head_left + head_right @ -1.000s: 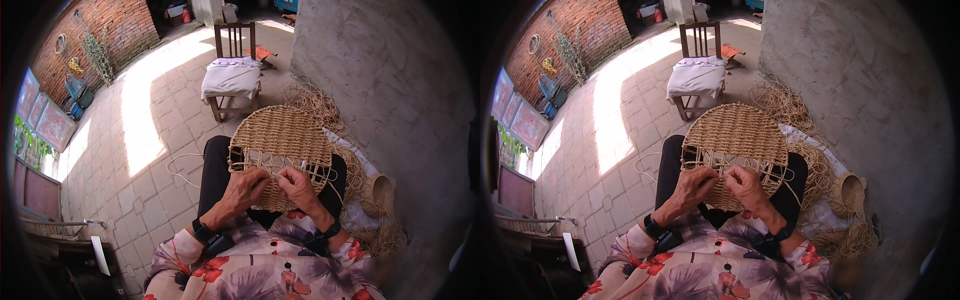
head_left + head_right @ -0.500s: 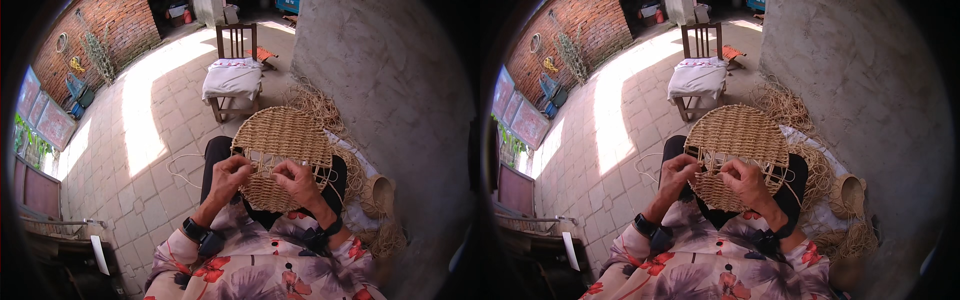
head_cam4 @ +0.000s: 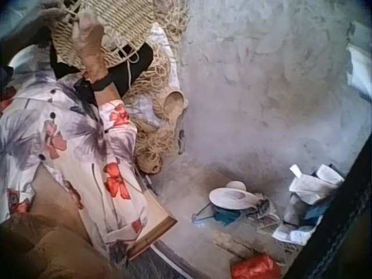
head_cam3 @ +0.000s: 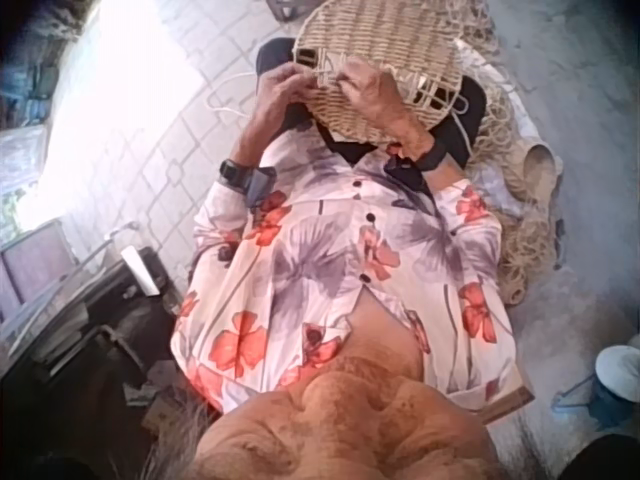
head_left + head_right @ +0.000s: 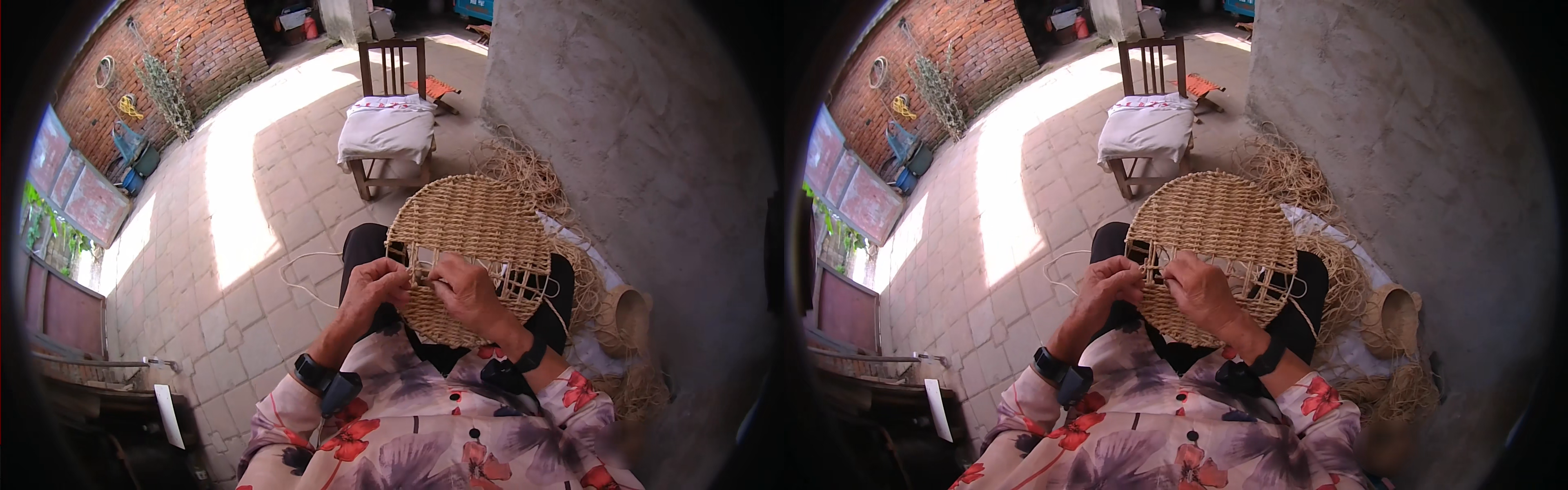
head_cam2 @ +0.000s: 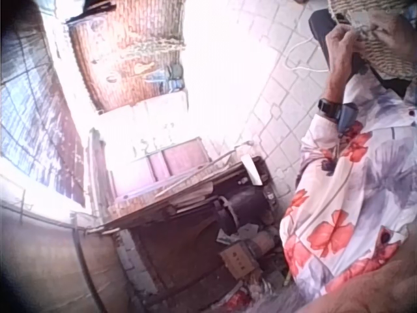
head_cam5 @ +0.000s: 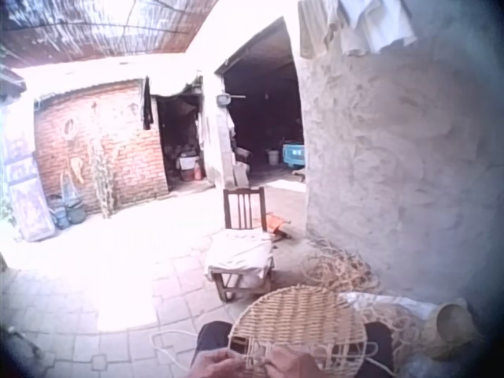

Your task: Weaving a circular basket or tray using strips of bamboo or wood.

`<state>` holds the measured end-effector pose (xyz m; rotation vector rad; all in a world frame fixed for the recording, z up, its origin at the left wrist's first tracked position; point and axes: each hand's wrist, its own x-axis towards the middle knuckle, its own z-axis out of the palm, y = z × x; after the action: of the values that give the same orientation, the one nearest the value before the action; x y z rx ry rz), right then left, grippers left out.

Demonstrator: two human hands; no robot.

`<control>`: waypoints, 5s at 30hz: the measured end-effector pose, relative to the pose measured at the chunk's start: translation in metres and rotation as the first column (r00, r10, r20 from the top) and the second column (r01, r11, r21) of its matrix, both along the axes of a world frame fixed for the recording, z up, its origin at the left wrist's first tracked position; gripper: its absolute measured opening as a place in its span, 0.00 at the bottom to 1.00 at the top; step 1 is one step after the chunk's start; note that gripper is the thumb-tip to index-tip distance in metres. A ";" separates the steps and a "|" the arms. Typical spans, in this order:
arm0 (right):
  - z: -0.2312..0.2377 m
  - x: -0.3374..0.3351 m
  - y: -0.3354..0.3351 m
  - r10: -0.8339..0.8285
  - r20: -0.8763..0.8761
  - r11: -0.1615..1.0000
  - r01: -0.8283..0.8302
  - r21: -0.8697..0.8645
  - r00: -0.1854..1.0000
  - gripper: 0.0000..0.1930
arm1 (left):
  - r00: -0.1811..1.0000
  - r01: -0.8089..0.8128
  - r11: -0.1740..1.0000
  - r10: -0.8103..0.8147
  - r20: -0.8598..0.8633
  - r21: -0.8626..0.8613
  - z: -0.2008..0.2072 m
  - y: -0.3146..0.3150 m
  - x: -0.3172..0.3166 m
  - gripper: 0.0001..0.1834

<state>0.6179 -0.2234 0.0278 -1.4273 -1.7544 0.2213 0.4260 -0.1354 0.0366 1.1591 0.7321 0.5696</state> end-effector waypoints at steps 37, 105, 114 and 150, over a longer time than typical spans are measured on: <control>-0.007 0.005 -0.009 0.002 -0.551 0.980 -0.111 -0.165 0.835 0.04 | 0.975 0.210 0.955 -0.220 -0.025 -0.209 0.002 0.011 0.023 0.04; 0.009 0.009 -0.008 -0.019 0.009 0.991 0.018 0.132 1.000 0.07 | 0.943 0.256 0.561 0.036 -0.332 0.787 0.020 -0.004 0.030 0.07; -0.004 0.010 -0.006 -0.056 -0.576 0.932 -0.165 -0.324 0.815 0.09 | 0.927 0.260 0.713 0.005 -0.376 0.651 0.022 -0.006 0.029 0.09; -0.005 0.007 -0.010 -0.093 0.089 0.994 0.097 -0.047 0.992 0.09 | 0.900 0.360 0.754 -0.124 -0.418 0.550 0.019 0.002 0.030 0.09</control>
<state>0.6251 -0.2334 0.0231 -1.5740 -1.7563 0.1564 0.4563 -0.1339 0.0559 1.9897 0.6977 0.3760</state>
